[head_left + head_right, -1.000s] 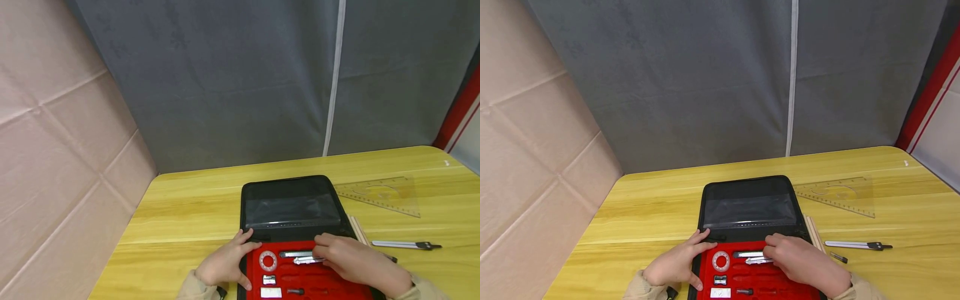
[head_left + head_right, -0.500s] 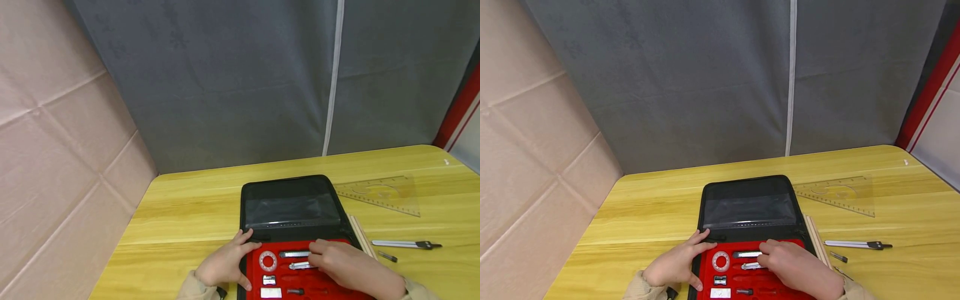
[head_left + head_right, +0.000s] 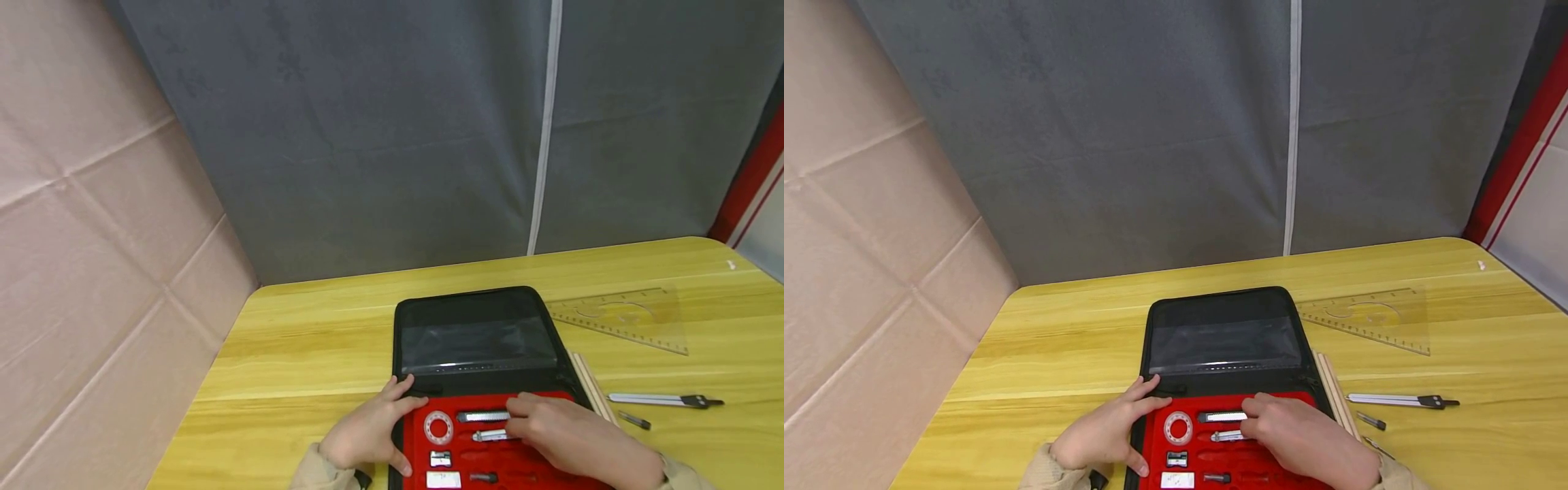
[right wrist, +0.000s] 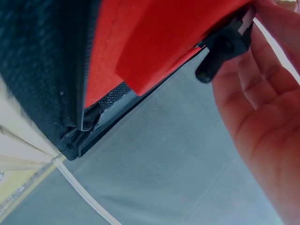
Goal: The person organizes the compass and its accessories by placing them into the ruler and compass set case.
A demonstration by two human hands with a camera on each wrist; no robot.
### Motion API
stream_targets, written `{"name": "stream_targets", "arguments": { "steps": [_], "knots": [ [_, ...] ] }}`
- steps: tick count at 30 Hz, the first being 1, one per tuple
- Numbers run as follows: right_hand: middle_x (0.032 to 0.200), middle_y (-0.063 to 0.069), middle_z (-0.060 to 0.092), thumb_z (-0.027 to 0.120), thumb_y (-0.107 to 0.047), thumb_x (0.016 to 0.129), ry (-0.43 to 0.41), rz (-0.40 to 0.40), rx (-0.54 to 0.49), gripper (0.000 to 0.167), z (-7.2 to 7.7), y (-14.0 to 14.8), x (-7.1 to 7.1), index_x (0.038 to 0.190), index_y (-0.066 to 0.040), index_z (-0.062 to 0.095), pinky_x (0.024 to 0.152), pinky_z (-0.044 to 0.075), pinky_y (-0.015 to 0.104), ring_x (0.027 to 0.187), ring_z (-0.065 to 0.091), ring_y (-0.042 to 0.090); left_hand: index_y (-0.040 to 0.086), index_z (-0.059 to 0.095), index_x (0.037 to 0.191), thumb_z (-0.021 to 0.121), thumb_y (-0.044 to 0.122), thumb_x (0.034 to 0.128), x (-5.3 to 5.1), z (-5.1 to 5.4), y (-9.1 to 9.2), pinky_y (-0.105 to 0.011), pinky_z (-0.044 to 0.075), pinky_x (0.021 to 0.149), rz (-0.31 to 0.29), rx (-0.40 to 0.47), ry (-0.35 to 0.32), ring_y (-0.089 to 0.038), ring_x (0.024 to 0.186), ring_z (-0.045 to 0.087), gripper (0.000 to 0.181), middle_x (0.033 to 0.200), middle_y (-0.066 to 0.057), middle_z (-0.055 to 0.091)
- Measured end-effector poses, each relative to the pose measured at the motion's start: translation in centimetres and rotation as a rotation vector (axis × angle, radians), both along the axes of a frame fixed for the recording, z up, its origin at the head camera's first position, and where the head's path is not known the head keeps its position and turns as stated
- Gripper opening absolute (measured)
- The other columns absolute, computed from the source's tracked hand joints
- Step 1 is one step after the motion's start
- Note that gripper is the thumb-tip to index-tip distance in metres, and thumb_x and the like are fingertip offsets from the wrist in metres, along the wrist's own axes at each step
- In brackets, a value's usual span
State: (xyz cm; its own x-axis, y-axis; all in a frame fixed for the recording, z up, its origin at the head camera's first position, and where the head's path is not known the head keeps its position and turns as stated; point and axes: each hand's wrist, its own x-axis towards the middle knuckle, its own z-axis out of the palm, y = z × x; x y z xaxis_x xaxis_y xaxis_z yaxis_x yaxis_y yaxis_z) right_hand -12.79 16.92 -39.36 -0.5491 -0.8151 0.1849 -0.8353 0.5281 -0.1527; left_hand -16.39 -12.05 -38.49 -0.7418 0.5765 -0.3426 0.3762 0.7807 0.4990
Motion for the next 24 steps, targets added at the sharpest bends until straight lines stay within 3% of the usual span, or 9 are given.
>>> {"name": "stream_targets", "arguments": {
  "steps": [3, 8, 11, 18, 24],
  "knots": [
    [0.08, -0.016, 0.048, 0.072, -0.012, 0.074, -0.073, -0.025, -0.01, 0.023, 0.2, 0.4, 0.1, 0.092, -0.025, 0.066, 0.058, 0.041, 0.011, 0.073, 0.044, -0.003, 0.027, 0.052, 0.128, 0.083, 0.029, 0.0597, 0.0, 0.0, 0.0, -0.032, 0.05, 0.082, 0.001, 0.001, 0.0, -0.032, 0.133, 0.022, 0.075, 0.146, -0.004, 0.029],
    [0.082, -0.02, 0.047, 0.07, -0.011, 0.075, -0.29, -0.149, 0.033, 0.027, 1.0, 1.2, -0.2, 0.093, -0.03, 0.066, 0.06, 0.047, 0.02, 0.073, 0.045, -0.004, 0.027, 0.051, 0.128, 0.083, 0.031, 0.059, 0.0, 0.0, 0.0, -0.034, 0.049, 0.085, -0.011, -0.01, 0.023, -0.033, 0.132, 0.023, 0.076, 0.146, -0.004, 0.029],
    [0.08, -0.02, 0.046, 0.069, -0.01, 0.076, -0.353, -0.19, 0.046, 0.025, 1.3, 1.5, -0.3, 0.088, -0.032, 0.065, 0.06, 0.046, 0.021, 0.071, 0.044, -0.004, 0.027, 0.051, 0.128, 0.083, 0.032, 0.0586, 0.0, 0.0, 0.0, -0.034, 0.049, 0.086, -0.017, -0.015, 0.036, -0.033, 0.132, 0.024, 0.076, 0.146, -0.005, 0.029],
    [0.085, -0.02, 0.051, 0.071, -0.011, 0.075, -0.332, -0.17, 0.043, 0.026, 1.3, 1.2, -0.4, 0.092, -0.03, 0.066, 0.064, 0.05, 0.022, 0.074, 0.047, -0.003, 0.027, 0.052, 0.128, 0.083, 0.031, 0.0592, 0.1, 0.1, -0.1, -0.033, 0.05, 0.084, -0.008, -0.007, 0.022, -0.033, 0.132, 0.023, 0.076, 0.146, -0.005, 0.029],
    [0.082, -0.018, 0.048, 0.072, -0.007, 0.072, -0.187, -0.059, 0.014, 0.026, 0.8, 0.9, -0.3, 0.087, -0.026, 0.064, 0.06, 0.046, 0.019, 0.075, 0.046, -0.002, 0.026, 0.052, 0.128, 0.083, 0.03, 0.0594, 0.1, 0.1, 0.0, -0.032, 0.05, 0.083, -0.005, 0.004, 0.014, -0.033, 0.132, 0.023, 0.075, 0.146, -0.005, 0.029]
  ]
}}
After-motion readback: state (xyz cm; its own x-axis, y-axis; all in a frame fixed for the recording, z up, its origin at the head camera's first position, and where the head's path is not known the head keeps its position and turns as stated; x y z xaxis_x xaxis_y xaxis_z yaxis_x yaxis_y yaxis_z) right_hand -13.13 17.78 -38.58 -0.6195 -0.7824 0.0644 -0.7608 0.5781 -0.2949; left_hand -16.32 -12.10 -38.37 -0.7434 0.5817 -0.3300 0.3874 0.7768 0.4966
